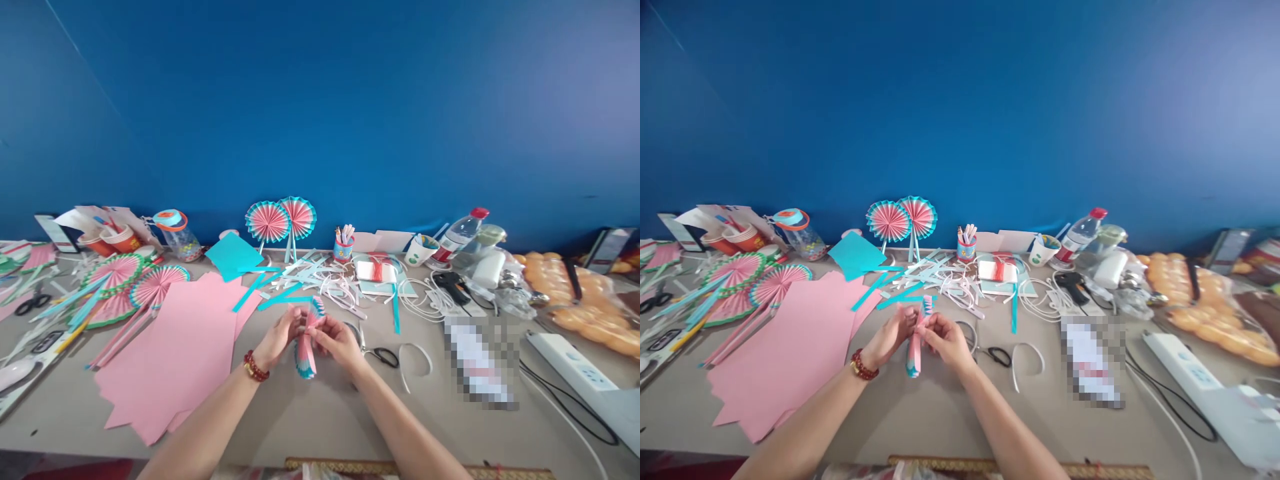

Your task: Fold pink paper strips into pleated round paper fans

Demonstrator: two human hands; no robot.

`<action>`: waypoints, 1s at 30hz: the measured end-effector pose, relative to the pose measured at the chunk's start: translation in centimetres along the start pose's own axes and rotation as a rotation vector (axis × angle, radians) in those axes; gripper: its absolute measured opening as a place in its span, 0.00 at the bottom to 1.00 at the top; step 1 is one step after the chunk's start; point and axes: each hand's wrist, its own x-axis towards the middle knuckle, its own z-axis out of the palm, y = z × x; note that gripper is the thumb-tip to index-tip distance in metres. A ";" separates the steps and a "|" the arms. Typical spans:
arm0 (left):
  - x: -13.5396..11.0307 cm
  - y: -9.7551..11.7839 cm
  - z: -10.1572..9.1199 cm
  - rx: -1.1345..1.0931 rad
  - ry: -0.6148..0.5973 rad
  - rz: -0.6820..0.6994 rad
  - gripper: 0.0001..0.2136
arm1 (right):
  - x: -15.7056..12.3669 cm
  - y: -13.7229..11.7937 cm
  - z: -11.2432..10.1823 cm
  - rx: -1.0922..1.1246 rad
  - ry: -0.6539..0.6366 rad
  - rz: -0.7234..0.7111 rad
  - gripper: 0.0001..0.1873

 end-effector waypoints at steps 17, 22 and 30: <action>-1.0 0.3 1.6 0.461 -0.012 0.162 0.13 | 0.1 -0.1 -0.9 0.112 0.220 -0.036 0.19; -0.9 -0.1 1.5 0.322 -0.086 0.116 0.14 | 0.1 -0.3 -0.9 0.014 0.250 -0.101 0.19; -0.5 -0.4 0.7 0.091 0.087 0.041 0.14 | 0.1 -2.9 -4.3 -0.587 0.369 -0.298 0.18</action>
